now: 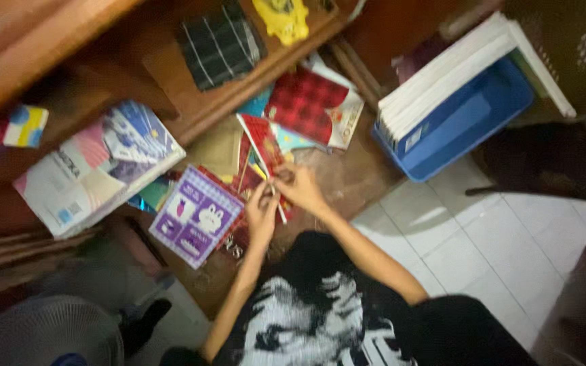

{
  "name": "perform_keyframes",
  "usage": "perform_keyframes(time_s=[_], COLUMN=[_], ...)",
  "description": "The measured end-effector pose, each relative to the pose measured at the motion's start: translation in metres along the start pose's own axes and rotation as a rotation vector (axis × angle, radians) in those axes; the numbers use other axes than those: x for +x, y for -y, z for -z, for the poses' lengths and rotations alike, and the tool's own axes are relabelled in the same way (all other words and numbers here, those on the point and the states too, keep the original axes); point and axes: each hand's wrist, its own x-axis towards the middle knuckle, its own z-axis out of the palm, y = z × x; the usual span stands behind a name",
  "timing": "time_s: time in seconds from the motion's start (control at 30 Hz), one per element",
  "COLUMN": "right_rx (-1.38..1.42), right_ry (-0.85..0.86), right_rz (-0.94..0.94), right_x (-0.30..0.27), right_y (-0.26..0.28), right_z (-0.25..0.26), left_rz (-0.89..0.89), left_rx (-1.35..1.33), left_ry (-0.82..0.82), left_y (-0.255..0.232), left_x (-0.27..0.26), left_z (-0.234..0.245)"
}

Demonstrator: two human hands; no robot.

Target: The person picks up several notebooks and papers from a wooden desk, opens a white paper folder to check its contents, flips through several pages, and places the items into a blue plastic bin.

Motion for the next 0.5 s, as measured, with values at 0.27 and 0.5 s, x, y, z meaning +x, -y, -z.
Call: perform_keyframes(time_s=[0.27, 0.5], right_rx=[0.313, 0.297], right_ry=[0.019, -0.012], right_rz=[0.112, 0.027], right_x=[-0.006, -0.006], right_y=[-0.034, -0.065], right_z=[0.007, 0.018], left_rz=[0.161, 0.100], left_rx=[-0.124, 0.145], left_ry=[0.010, -0.047], left_y=[-0.013, -0.011], left_x=[-0.010, -0.006], left_z=[-0.009, -0.020])
